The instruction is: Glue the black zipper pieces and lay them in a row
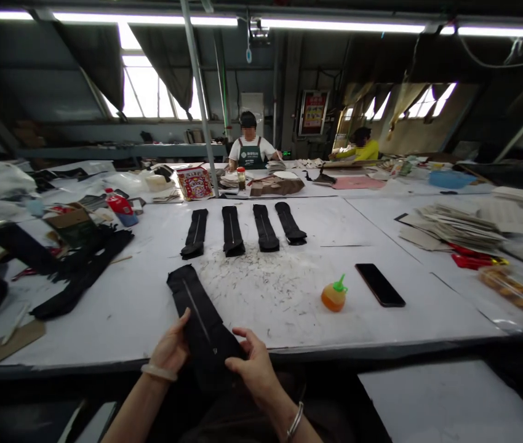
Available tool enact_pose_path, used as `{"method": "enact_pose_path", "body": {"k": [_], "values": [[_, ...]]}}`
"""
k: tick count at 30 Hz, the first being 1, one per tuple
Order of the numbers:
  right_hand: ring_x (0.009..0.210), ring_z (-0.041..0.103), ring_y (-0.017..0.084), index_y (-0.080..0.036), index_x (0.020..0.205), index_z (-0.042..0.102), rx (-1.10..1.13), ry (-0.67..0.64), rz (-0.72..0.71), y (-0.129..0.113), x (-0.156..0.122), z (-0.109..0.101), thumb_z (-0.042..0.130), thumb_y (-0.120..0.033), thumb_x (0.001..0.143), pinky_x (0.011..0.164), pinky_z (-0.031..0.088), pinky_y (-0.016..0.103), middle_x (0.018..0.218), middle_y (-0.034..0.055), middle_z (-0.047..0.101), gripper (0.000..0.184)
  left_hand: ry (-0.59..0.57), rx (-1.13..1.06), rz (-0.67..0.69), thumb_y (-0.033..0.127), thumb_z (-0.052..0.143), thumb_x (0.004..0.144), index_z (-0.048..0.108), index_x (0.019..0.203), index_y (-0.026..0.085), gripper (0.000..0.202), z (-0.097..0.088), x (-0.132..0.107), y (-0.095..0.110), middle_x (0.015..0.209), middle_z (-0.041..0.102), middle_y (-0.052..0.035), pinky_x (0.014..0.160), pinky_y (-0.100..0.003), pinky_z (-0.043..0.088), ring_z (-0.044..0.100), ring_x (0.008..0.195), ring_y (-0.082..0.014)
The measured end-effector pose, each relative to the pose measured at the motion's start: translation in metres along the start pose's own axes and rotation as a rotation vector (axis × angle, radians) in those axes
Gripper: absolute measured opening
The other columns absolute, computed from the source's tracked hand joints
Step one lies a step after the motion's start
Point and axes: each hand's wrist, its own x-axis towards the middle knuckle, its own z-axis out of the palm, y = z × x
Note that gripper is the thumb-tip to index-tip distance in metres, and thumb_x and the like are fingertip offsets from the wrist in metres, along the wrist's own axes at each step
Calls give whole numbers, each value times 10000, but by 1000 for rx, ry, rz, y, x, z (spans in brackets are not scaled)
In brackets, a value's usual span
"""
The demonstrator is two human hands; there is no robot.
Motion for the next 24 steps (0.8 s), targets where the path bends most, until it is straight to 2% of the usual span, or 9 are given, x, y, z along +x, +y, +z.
{"method": "enact_pose_path", "body": {"k": [3, 6, 8, 11, 13, 17, 20, 22, 24], "values": [[494, 538, 128, -178, 1210, 538, 54, 20, 62, 2, 4, 4, 744, -284, 657, 367, 381, 190, 709, -27, 623, 600, -134, -7, -162, 337, 602, 897, 647, 1087, 68, 332, -5, -18, -17, 951, 745, -162, 775, -389, 595, 727, 835, -281], [677, 645, 209, -202, 1297, 498, -66, -52, 33, -5, -2, 0, 734, -372, 700, 432, 486, 261, 968, 67, 674, 664, -173, -73, -289, 350, 527, 938, 632, 1098, 18, 383, -4, -25, -26, 962, 739, -196, 837, -417, 575, 725, 855, -295], [992, 648, 310, -237, 1328, 515, -325, -82, -112, -13, -10, -7, 795, -381, 650, 669, 584, 396, 1273, 130, 591, 747, -173, -122, -337, 341, 516, 944, 609, 1142, 9, 397, -2, -25, -25, 953, 741, -194, 871, -422, 560, 725, 866, -294], [1351, 387, 387, -288, 1324, 563, -821, -102, -459, -23, -19, -16, 875, -279, 558, 1068, 385, 563, 1517, 115, 382, 827, -201, -170, -372, 334, 514, 946, 592, 1170, 9, 402, 0, -23, -22, 932, 746, -181, 873, -414, 556, 726, 858, -286], [1385, 343, 365, -308, 1301, 584, -1032, -162, -621, -26, -21, -16, 812, -185, 633, 1127, 282, 593, 1483, 88, 443, 717, -226, -191, -384, 342, 493, 957, 604, 1141, 7, 398, 1, -23, -22, 917, 747, -177, 833, -390, 566, 729, 818, -269], [1249, 501, 307, -269, 1171, 642, -1201, -219, -749, -22, -15, -4, 621, -33, 723, 1130, 272, 590, 1206, 57, 663, 507, -257, -222, -404, 354, 427, 986, 638, 1024, 0, 413, 4, -22, -27, 857, 745, -169, 747, -319, 571, 725, 751, -228], [1139, 554, 326, -225, 982, 682, -1218, -139, -793, -15, -4, 8, 670, -80, 732, 1061, 351, 586, 1104, 76, 691, 289, -273, -261, -417, 361, 406, 994, 655, 967, 22, 422, 6, -19, -30, 826, 746, -149, 692, -290, 567, 722, 721, -211], [1021, 591, 303, -214, 827, 675, -1145, -41, -796, -9, 5, 12, 675, -109, 763, 935, 462, 502, 976, 75, 700, 123, -277, -288, -437, 365, 398, 998, 664, 904, 36, 434, 5, -16, -31, 779, 742, -136, 636, -265, 557, 709, 648, -188], [887, 607, 259, -211, 762, 650, -1013, 98, -741, -4, 13, 13, 633, -120, 812, 789, 508, 401, 854, 68, 676, 105, -271, -306, -441, 353, 395, 1000, 668, 855, 40, 439, 5, -13, -32, 739, 736, -130, 637, -259, 557, 702, 622, -179]]}}
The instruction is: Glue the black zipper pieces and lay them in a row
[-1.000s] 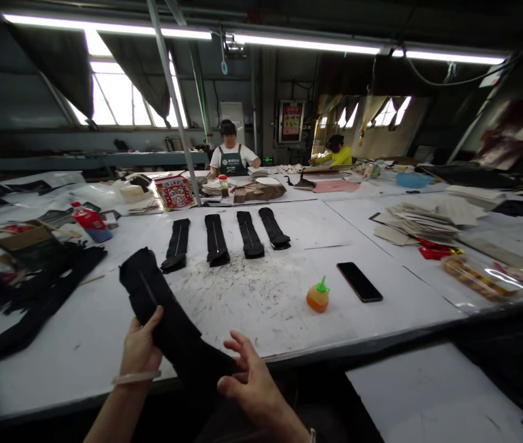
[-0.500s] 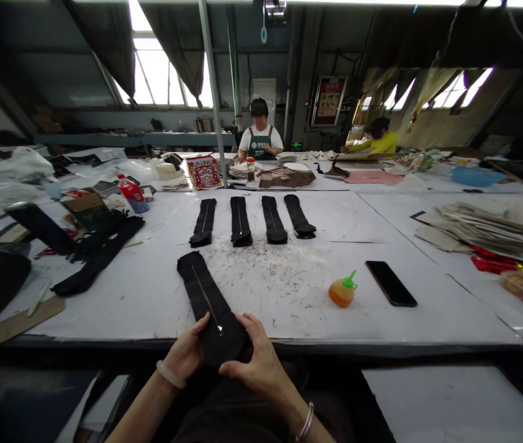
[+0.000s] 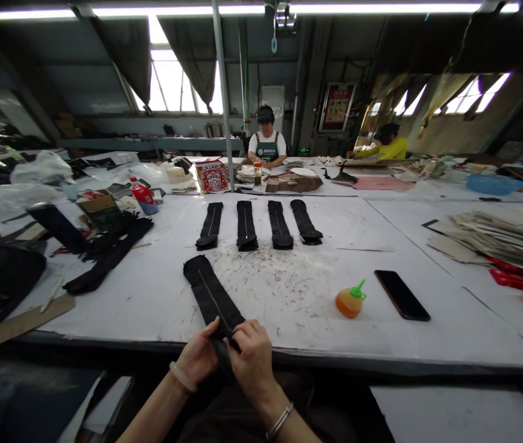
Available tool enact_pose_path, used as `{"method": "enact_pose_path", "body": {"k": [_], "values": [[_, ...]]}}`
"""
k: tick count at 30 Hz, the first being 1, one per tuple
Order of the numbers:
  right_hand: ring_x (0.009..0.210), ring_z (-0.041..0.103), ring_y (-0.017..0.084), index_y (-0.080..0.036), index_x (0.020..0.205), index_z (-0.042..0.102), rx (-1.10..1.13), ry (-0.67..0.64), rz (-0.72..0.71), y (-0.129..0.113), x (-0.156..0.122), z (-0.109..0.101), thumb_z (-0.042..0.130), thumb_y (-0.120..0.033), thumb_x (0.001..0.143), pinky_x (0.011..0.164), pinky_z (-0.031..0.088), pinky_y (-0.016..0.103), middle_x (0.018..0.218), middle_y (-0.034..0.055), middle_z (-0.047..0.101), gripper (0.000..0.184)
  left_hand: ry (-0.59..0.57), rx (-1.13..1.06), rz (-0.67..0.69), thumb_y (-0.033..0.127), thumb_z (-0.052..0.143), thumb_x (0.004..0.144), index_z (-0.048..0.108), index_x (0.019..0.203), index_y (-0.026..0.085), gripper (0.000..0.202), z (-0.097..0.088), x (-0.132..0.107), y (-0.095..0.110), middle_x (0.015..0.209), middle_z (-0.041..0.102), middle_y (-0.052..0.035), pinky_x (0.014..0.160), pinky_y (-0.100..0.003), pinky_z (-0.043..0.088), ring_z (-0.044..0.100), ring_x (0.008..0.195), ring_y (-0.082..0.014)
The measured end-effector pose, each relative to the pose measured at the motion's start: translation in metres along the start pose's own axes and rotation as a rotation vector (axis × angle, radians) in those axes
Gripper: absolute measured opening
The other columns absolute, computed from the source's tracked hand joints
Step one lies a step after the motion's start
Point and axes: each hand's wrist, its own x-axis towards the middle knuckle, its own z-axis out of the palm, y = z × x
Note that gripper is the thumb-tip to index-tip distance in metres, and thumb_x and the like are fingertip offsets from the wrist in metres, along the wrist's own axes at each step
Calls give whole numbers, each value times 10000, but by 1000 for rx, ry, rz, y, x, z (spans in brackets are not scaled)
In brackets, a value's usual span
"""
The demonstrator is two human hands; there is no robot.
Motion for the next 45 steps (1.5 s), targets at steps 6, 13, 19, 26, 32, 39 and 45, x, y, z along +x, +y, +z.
{"method": "enact_pose_path", "body": {"k": [6, 13, 19, 26, 32, 39, 45], "values": [[780, 607, 227, -208, 771, 630, 156, 182, 234, 10, 5, 10, 584, -144, 824, 706, 496, 345, 802, 56, 635, 95, -15, 13, 115, 295, 489, 970, 693, 949, 68, 305, 1, -4, -4, 860, 754, -114, 761, -290, 576, 726, 803, -206], [981, 615, 252, -221, 827, 610, 309, 323, 367, 13, -3, 2, 644, -248, 807, 890, 482, 393, 1014, 74, 668, 48, 126, 236, 283, -28, 676, 745, 710, 894, 81, 187, 6, 3, -10, 859, 756, -108, 683, -271, 585, 722, 700, -203], [1128, 571, 323, -212, 881, 602, 449, 445, 604, 22, -33, -12, 749, -423, 710, 1017, 402, 486, 1185, 109, 631, 309, 132, 144, 107, 58, 599, 846, 683, 982, 4, 168, 6, 14, -7, 880, 751, -171, 829, -341, 584, 731, 831, -262], [1164, 561, 331, -191, 1156, 600, 429, 473, 631, 14, -20, 11, 783, -318, 661, 1002, 463, 459, 1267, 128, 596, 543, 93, 93, 100, 60, 547, 888, 682, 1006, 32, 182, 17, 17, -20, 876, 755, -142, 805, -298, 587, 734, 806, -224], [1303, 449, 332, -258, 1030, 713, 48, 398, 293, 20, -11, 18, 572, -127, 829, 1079, 358, 579, 1336, 84, 571, 278, 159, 80, 189, -10, 527, 865, 704, 822, 44, 190, 19, 18, -27, 812, 746, -128, 710, -248, 585, 721, 723, -185], [1250, 495, 257, -198, 1178, 645, -195, 16, -251, 23, -17, 3, 429, 55, 738, 1091, 358, 469, 1149, 56, 694, 551, 174, 174, 286, 47, 608, 846, 717, 867, 65, 113, 6, 10, -19, 868, 745, -117, 686, -253, 579, 707, 728, -176], [802, 594, 193, -212, 711, 713, -46, -465, -159, 21, 26, -16, 685, -111, 769, 803, 467, 327, 750, 10, 688, 120, 95, 290, 326, 186, 758, 763, 728, 936, 86, 202, -6, 3, -20, 902, 744, -110, 681, -271, 573, 702, 757, -203]]}}
